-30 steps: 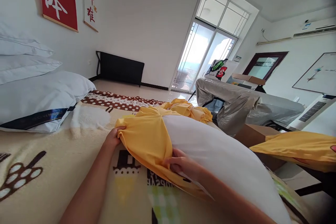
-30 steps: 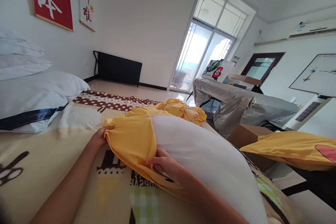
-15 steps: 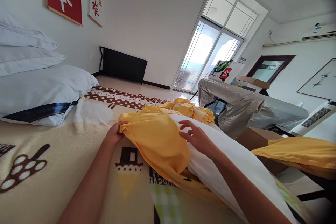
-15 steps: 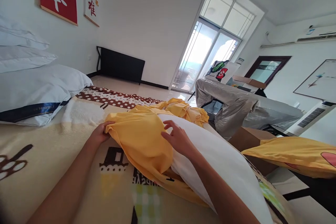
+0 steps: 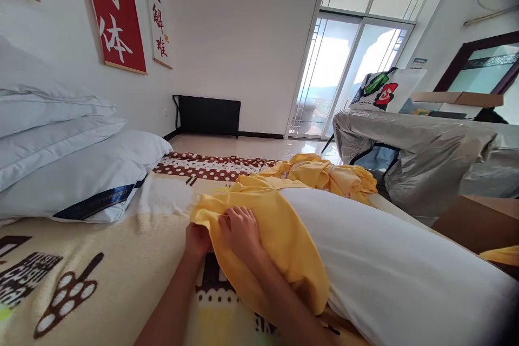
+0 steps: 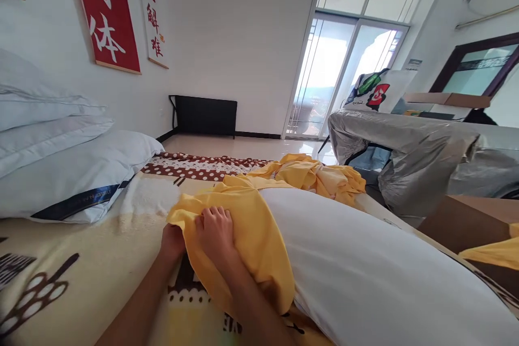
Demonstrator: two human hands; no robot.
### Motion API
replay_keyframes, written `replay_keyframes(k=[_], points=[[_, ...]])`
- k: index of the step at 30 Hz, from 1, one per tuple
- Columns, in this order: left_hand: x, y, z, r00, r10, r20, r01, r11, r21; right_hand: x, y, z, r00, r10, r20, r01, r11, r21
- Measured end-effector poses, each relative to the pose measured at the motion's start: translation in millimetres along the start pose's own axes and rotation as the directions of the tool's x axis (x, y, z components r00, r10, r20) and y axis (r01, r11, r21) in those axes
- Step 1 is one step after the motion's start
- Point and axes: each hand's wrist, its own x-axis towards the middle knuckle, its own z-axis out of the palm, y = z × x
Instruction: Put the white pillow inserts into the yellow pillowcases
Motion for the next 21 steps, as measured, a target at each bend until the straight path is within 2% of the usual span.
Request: replay_keyframes(k=[3, 9, 12, 16, 21], points=[[6, -5, 1.1, 0.999, -0.053, -0.006, 0.053, 0.995, 0.083, -3, -1, -1, 0.999, -0.037, 0.025, 0.037, 0.999, 0.008], [0, 2, -9.6, 0.982, -0.186, -0.034, 0.188, 0.937, 0.293, -2, 0, 2, 0.99, -0.095, 0.104, 0.103, 0.992, -0.075], [-3, 2, -10.5, 0.988, -0.138, -0.065, 0.152, 0.926, 0.345, -2, 5, 8, 0.985, -0.115, 0.131, 0.127, 0.988, -0.087], [-2, 0, 0.0, 0.996, -0.017, -0.088, 0.046, 0.94, 0.338, -1, 8, 9, 0.987, -0.122, 0.103, 0.131, 0.988, -0.085], [-2, 4, 13.3, 0.993, 0.011, -0.117, 0.024, 0.957, 0.289, -3, 0, -11, 0.982, -0.124, 0.14, 0.137, 0.987, -0.089]])
